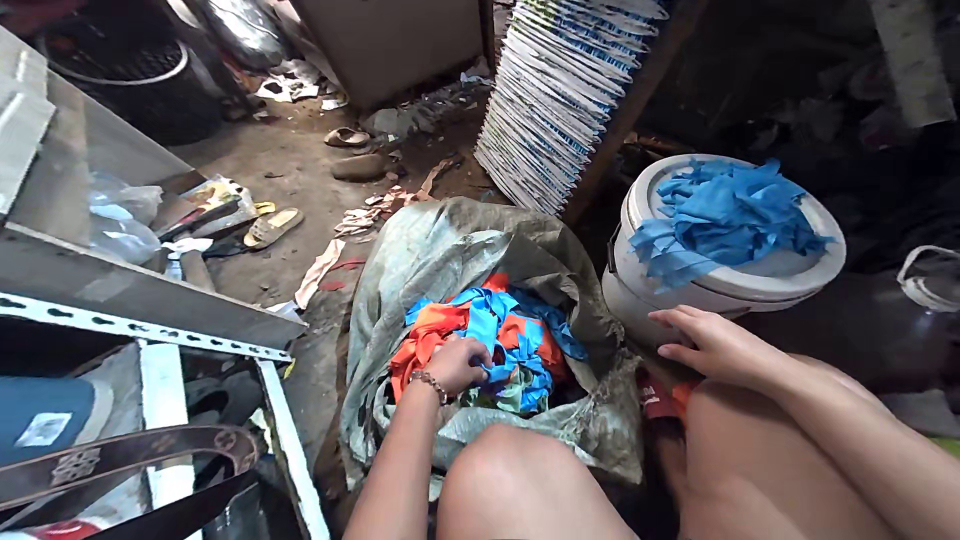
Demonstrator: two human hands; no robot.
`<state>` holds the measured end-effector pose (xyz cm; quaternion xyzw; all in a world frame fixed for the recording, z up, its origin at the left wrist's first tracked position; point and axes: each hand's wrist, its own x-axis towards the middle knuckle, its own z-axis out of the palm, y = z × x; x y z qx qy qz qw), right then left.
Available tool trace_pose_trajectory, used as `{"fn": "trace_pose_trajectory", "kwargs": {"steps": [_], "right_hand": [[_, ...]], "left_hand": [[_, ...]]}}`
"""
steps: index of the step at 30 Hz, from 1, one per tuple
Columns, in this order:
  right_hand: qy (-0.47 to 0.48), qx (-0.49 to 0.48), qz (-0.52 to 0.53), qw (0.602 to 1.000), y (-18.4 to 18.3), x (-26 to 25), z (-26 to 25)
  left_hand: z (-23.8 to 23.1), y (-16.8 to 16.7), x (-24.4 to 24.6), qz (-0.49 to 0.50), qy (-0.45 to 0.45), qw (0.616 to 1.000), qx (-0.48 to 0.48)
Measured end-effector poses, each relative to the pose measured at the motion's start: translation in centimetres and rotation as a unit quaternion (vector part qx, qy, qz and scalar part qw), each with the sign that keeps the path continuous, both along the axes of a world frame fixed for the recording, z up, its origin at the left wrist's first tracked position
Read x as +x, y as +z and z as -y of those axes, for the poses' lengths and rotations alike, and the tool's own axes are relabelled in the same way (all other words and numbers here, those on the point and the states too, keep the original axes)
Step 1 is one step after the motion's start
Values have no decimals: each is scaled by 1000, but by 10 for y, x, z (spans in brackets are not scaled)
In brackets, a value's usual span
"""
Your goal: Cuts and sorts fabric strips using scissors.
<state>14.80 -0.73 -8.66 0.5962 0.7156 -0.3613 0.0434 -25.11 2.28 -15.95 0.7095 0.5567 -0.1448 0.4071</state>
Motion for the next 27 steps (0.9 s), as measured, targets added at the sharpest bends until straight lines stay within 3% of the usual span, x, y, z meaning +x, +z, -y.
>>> {"fn": "trace_pose_trajectory", "kwargs": {"steps": [4,8,10,14,19,23,27], "right_hand": [[16,-9,16,1000,-1,3,2],[35,-33,41,998,-4,4,0],[41,-36,45,997,-6,4,-1],[49,-43,46,997,-4,0,-2],[45,-51,54,996,-3,1,-2],[45,-50,47,997,-4,1,-2],[43,-49,44,997,-4,-2,-5]], "left_hand": [[16,-3,-9,-36,-37,999,8],[38,-8,-13,-126,-13,991,-31],[43,-10,-16,-108,41,993,-19],[42,-8,-8,-21,210,972,108],[35,-21,0,-1,324,936,140],[33,-28,11,45,263,932,245],[21,-27,24,9,184,961,206]]}}
